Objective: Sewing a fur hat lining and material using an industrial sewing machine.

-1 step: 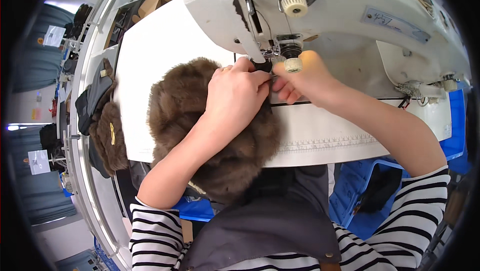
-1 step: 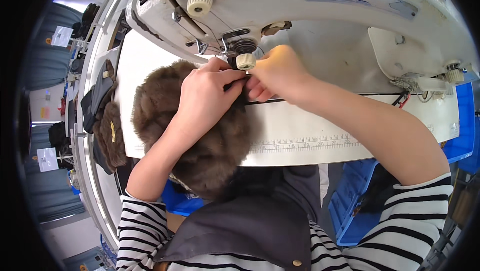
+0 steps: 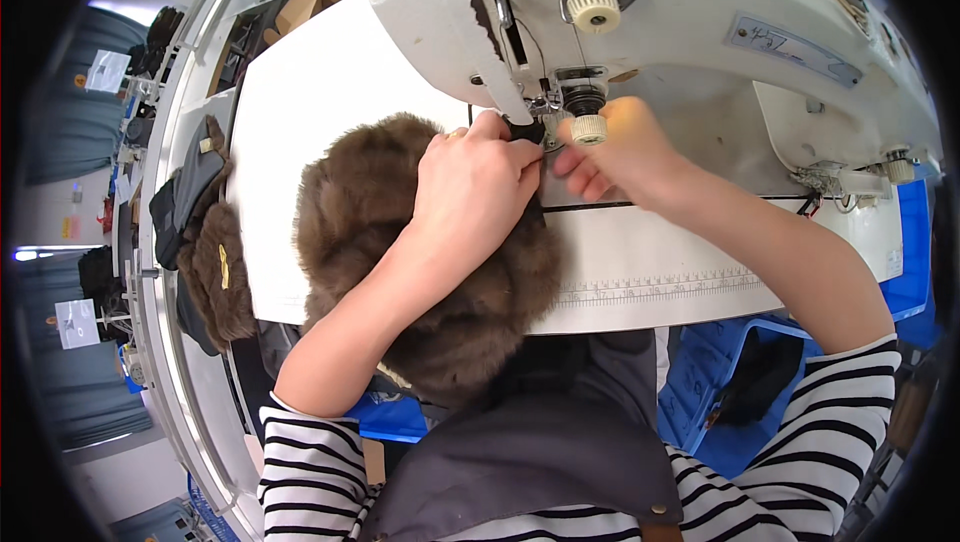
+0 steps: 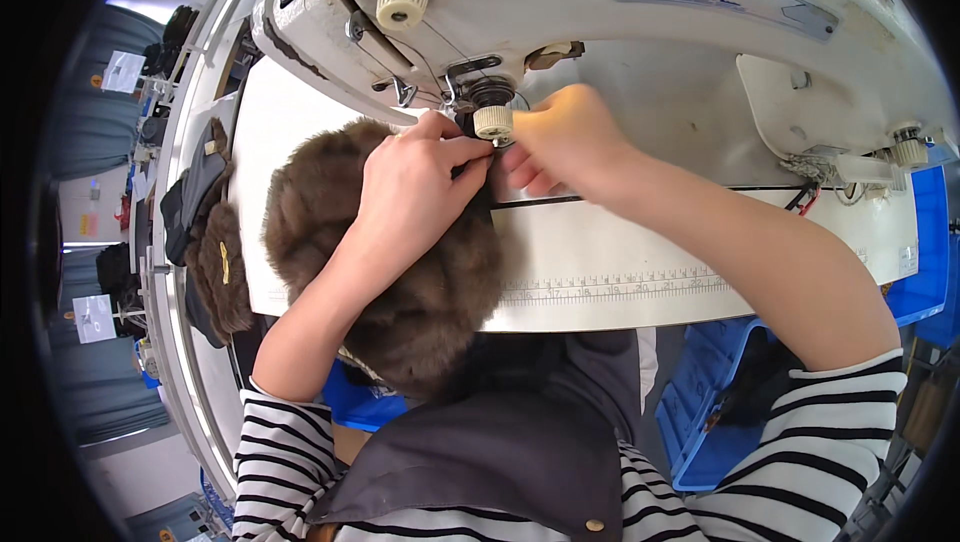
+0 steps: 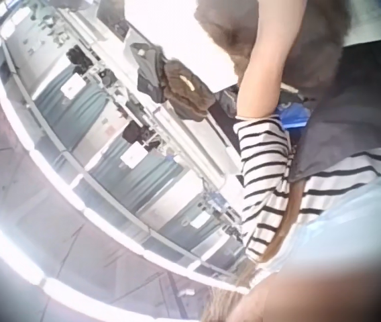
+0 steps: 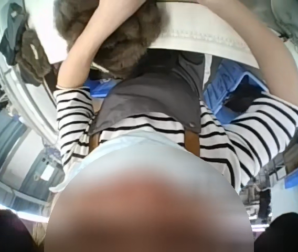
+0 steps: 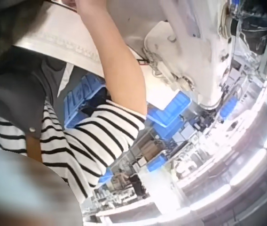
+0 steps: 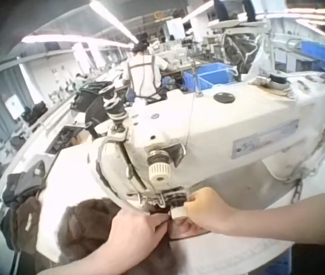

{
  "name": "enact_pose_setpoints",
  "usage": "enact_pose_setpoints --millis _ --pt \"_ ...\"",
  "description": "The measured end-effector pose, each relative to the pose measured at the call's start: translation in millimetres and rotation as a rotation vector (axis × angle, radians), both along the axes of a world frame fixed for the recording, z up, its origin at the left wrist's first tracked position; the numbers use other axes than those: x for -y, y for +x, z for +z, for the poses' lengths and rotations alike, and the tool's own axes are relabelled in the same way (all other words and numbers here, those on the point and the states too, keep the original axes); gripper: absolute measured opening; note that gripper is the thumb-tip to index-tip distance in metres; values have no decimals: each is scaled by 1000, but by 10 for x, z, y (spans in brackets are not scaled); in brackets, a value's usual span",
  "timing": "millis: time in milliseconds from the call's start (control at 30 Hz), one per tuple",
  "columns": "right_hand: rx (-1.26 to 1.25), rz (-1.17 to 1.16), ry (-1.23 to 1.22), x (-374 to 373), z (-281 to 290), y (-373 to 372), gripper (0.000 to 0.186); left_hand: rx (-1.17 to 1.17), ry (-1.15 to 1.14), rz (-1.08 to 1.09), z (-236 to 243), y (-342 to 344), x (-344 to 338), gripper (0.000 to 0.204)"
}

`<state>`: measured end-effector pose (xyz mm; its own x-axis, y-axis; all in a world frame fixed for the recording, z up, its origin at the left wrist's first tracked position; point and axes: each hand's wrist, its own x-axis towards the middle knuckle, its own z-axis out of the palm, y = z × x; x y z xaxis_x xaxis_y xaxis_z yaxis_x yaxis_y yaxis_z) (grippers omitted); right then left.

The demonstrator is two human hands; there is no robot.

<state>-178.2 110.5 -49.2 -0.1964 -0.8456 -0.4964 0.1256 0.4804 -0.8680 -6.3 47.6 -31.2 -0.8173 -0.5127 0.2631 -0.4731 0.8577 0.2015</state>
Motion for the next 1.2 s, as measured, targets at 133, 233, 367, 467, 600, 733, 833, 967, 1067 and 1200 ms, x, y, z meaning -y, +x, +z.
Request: enact_pose_setpoints --millis 133,233,367,467,600,733,833,967,1067,1200 --pt "-171 102 -85 -174 103 -156 29 68 10 94 -21 -46 47 12" --pt "18 171 28 -291 112 -179 33 21 27 132 -9 -51 44 12" --pt "244 132 -17 -359 80 -16 38 88 279 185 180 -65 72 16" --pt "191 199 -41 -334 82 -13 40 72 186 164 116 -80 34 19" --pt "279 126 -25 -290 34 -25 39 109 109 209 85 -135 38 20" --pt "348 30 -35 -207 15 44 36 11 404 279 97 -110 84 18" --pt "335 21 8 -100 7 94 34 -160 643 349 93 -84 244 17" --pt "320 20 10 -67 30 140 36 -294 807 298 45 -68 357 21" --pt "361 -30 1 -57 3 166 35 -327 924 296 69 -92 380 24" --pt "309 -96 -42 -7 18 217 26 -316 992 324 97 -121 419 26"
